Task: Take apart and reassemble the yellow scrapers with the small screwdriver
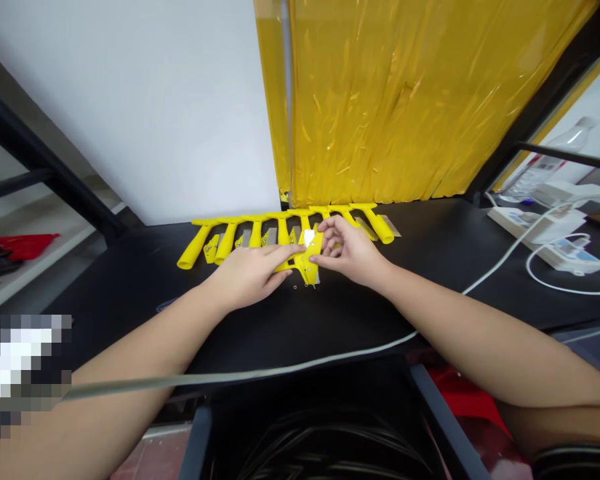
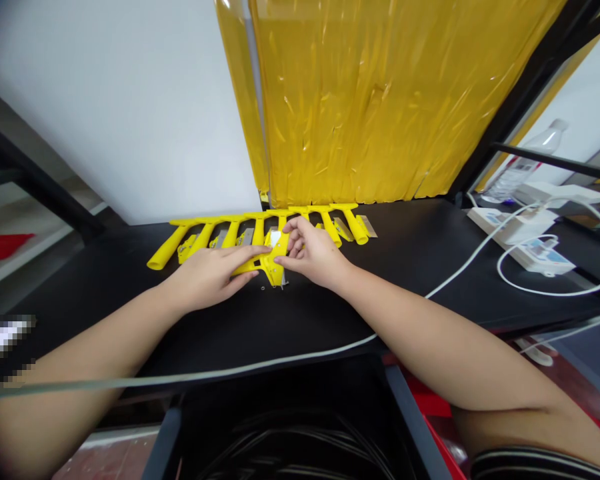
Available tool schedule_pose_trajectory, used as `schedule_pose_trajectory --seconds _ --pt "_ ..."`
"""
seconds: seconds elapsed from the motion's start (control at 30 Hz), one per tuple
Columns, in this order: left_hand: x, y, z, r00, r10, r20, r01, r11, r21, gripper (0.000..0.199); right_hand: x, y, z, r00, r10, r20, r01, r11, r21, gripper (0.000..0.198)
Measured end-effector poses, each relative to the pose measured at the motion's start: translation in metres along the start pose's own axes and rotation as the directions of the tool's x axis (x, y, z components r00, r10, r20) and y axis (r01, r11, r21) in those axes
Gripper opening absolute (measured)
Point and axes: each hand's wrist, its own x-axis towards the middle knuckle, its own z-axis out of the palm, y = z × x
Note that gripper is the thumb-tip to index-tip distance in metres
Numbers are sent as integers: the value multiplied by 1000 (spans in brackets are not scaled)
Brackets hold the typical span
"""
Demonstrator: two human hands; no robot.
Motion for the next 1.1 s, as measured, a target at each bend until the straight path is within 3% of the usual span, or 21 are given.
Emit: schedule_pose_trajectory --seconds 0.23,0.6,1.1 --pt "0 1 0 1000 2 7 -2 1000 -2 49 0 -1 1 998 -69 -9 68 994 -90 52" --pt "-2 -4 4 995 94 -10 -95 995 -30 46 1 4 0 988 -156 -9 155 987 -43 49" --pt "-2 -3 1 984 152 -97 -160 984 -80 37 6 11 -1 989 25 148 -71 946 315 59"
